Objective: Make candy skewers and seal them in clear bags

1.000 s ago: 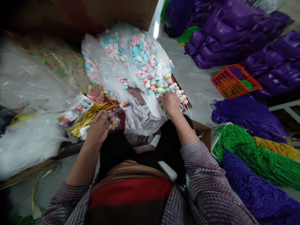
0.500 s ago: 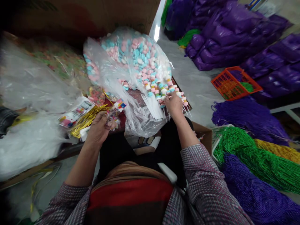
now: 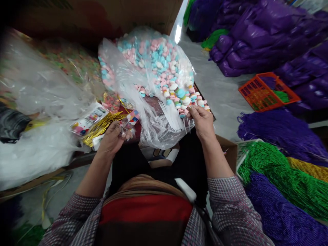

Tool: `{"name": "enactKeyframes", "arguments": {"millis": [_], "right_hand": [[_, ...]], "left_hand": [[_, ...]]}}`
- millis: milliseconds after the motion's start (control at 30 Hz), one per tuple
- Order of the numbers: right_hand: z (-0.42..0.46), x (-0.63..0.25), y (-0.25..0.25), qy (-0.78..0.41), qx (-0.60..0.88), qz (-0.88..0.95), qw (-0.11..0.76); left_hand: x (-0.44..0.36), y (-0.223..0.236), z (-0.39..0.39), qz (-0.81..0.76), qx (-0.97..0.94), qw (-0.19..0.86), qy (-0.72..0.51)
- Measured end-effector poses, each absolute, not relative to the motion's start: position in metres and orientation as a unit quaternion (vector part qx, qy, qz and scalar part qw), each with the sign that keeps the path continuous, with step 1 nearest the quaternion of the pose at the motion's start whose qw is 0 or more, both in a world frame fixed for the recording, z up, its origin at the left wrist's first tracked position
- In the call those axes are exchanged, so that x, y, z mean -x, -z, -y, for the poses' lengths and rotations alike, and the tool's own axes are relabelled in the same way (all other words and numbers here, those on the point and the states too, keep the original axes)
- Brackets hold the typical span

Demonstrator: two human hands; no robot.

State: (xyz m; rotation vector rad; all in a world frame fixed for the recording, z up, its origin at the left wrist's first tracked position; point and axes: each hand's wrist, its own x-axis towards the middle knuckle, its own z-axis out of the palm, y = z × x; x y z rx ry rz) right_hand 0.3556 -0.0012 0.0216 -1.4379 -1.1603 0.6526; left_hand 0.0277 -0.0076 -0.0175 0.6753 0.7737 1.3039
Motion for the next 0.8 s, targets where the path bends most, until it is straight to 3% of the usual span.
{"name": "enactKeyframes", "arguments": {"millis": [400, 800], "right_hand": [[0.001, -0.356, -0.022, -0.272, 0.613, 0.473, 0.571], [0.010, -0.331, -0.019, -0.376, 0.562, 0.494, 0.547]], "left_hand": [[-0.015, 0.021, 0.014, -0.370, -0.349, 0.678, -0.531], [-0.007, 0.024, 0.016, -0.366, -0.347, 0.675, -0.539]]}}
